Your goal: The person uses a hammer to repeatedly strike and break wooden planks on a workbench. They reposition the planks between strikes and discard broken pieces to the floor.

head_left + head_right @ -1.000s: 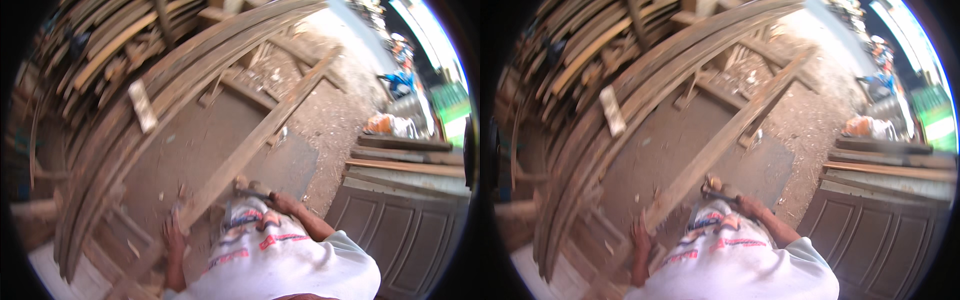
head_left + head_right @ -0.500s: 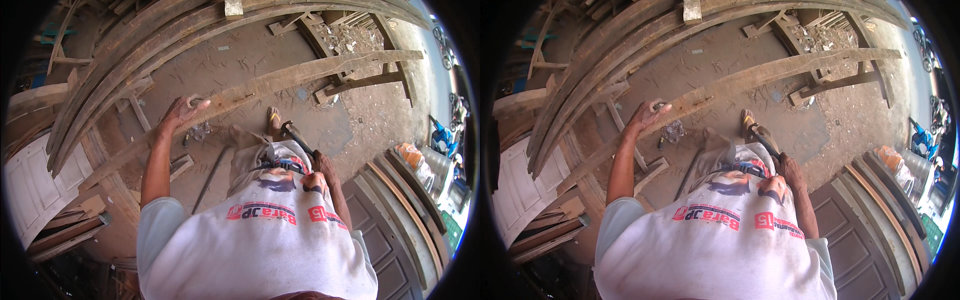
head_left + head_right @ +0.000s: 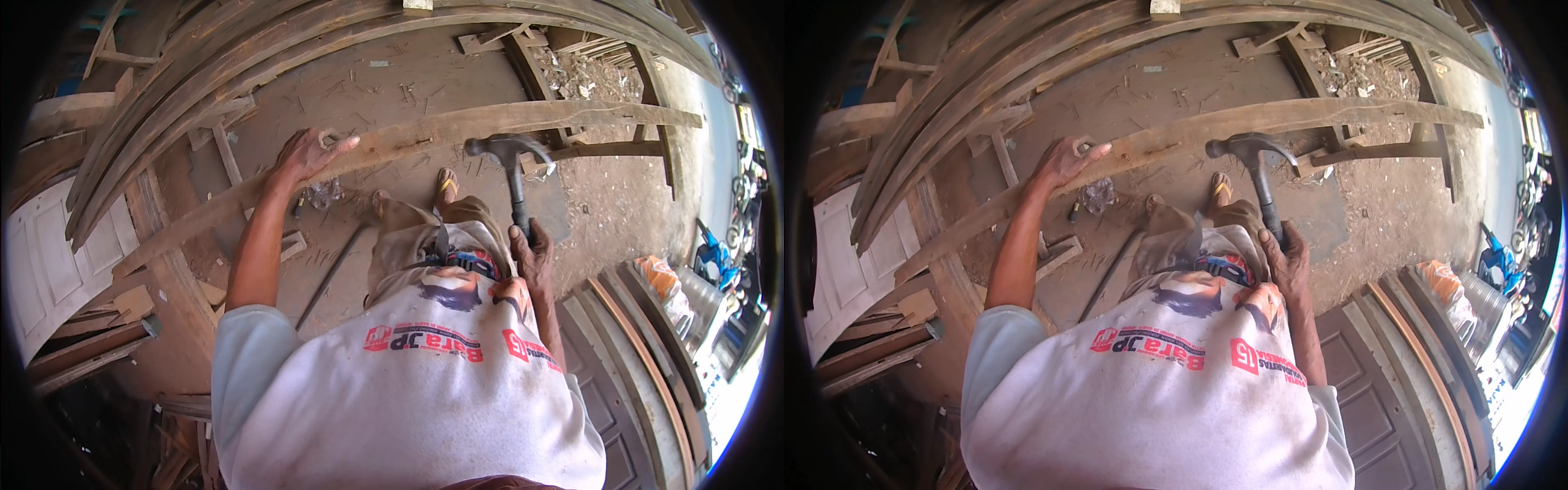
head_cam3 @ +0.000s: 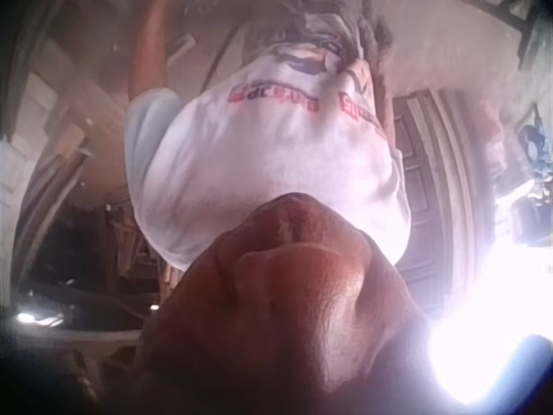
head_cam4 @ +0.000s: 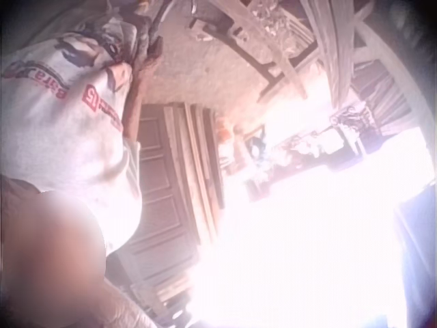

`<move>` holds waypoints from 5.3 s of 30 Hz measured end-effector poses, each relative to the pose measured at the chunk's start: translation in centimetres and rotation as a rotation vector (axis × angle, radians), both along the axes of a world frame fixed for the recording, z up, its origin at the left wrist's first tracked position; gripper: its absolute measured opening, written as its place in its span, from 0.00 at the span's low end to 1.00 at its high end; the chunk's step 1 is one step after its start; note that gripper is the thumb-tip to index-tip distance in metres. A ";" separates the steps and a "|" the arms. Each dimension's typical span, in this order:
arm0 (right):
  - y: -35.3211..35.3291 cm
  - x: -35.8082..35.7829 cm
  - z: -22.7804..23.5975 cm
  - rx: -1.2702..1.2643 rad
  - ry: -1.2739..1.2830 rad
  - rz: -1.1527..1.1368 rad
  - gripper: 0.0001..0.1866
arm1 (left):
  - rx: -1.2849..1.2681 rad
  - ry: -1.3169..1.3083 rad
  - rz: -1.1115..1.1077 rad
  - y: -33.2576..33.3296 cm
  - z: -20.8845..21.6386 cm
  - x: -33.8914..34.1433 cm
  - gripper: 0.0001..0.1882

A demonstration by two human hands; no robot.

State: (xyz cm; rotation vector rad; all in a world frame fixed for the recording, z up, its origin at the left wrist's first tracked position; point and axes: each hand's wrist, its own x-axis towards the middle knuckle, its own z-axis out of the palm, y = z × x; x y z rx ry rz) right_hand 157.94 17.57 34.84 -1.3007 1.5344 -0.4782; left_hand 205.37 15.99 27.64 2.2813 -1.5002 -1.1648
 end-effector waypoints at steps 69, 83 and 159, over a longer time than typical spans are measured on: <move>-14.5 10.8 -1.0 -0.371 -1.149 -0.843 0.15 | -0.047 -0.092 -0.092 0.2 2.8 -1.0 0.48; -12.1 7.8 -10.3 -0.137 -1.385 -1.051 0.16 | -0.151 -0.086 -0.094 0.3 2.2 -1.2 0.48; -8.8 22.0 13.1 -0.882 -0.343 0.441 0.16 | -0.124 -0.221 -0.064 0.8 1.3 -2.1 0.53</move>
